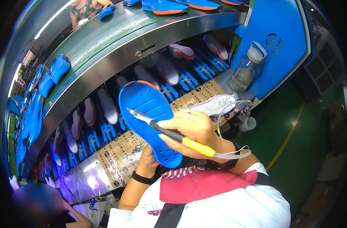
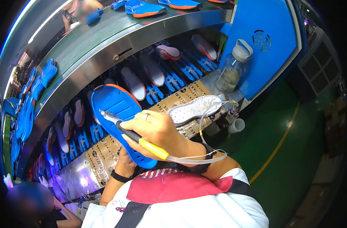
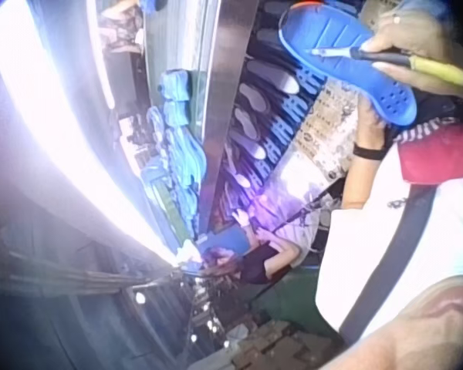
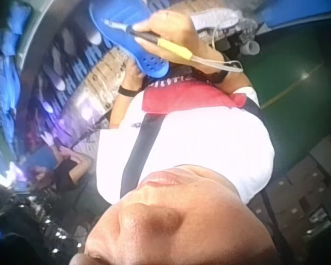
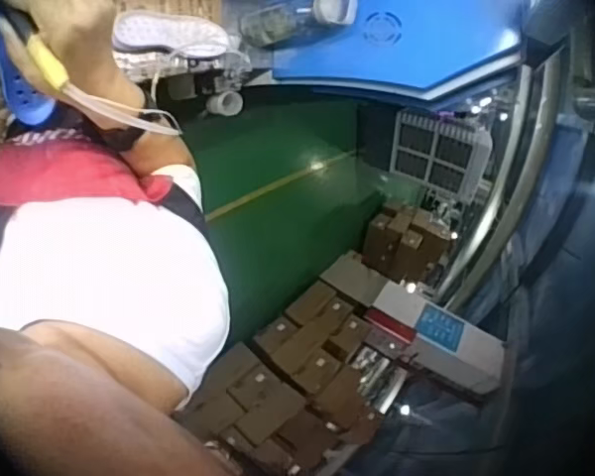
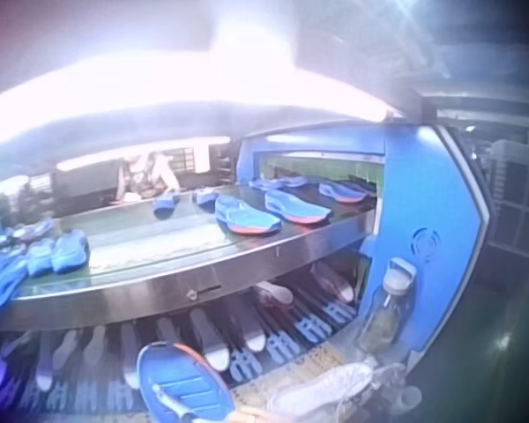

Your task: Applying adhesive to shoe soles using a brush and a glue dispensing tool.

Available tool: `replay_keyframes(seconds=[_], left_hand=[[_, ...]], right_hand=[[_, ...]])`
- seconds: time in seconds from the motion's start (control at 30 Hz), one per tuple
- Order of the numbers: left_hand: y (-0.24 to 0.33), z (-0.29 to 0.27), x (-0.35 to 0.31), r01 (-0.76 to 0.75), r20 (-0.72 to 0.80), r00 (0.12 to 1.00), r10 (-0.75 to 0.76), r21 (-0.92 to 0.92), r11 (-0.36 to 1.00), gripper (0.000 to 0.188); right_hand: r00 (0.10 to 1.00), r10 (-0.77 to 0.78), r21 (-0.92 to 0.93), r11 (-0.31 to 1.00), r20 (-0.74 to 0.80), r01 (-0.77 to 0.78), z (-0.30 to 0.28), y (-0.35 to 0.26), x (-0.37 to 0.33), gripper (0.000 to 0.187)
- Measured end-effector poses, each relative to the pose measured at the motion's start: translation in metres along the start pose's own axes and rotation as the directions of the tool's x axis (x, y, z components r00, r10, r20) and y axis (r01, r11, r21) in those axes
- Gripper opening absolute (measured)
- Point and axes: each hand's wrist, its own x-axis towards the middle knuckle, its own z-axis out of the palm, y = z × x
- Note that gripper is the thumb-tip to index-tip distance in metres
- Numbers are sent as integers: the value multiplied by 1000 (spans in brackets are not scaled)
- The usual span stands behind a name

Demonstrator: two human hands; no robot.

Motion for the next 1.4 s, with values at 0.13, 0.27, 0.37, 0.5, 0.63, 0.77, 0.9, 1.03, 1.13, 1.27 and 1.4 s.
replay_keyframes(seconds=[0.13,0.27,0.37,0.5,0.63,0.77,0.9,1.03,1.13,1.27,1.4], left_hand=[[0,-4,5,-381,335,897,290,251,890,67],[16,-15,-4,40,-124,991,-42,-19,999,69],[18,-5,-4,-145,-27,989,148,93,985,71],[21,-12,-7,-83,-73,994,85,30,996,76],[33,16,2,-108,29,994,108,1,994,89],[42,28,1,-164,48,986,162,31,986,92],[34,9,4,-185,119,970,210,-194,963,92],[45,19,4,-231,173,947,270,-215,949,92],[44,24,3,-224,117,959,259,-249,942,92],[43,1,0,-218,177,952,249,-174,960,89],[56,13,-1,-242,128,949,289,-295,924,83]], right_hand=[[959,-37,-4,999,280,40,6,-10,-9,28],[967,-61,242,970,249,-1,-2,-5,-8,29],[992,54,171,983,114,-73,-3,3,-14,30],[984,21,171,984,178,-52,12,-4,-24,28],[967,63,331,932,246,-145,8,-5,-24,27],[970,142,252,949,195,-190,13,-6,-33,29],[947,72,364,912,312,-189,19,-9,-42,30],[982,115,235,961,147,-148,16,-14,-37,29],[981,101,140,982,164,-124,22,-18,-41,22],[922,122,292,926,366,-239,25,-21,-47,20],[933,163,408,865,322,-292,22,-21,-48,26]])
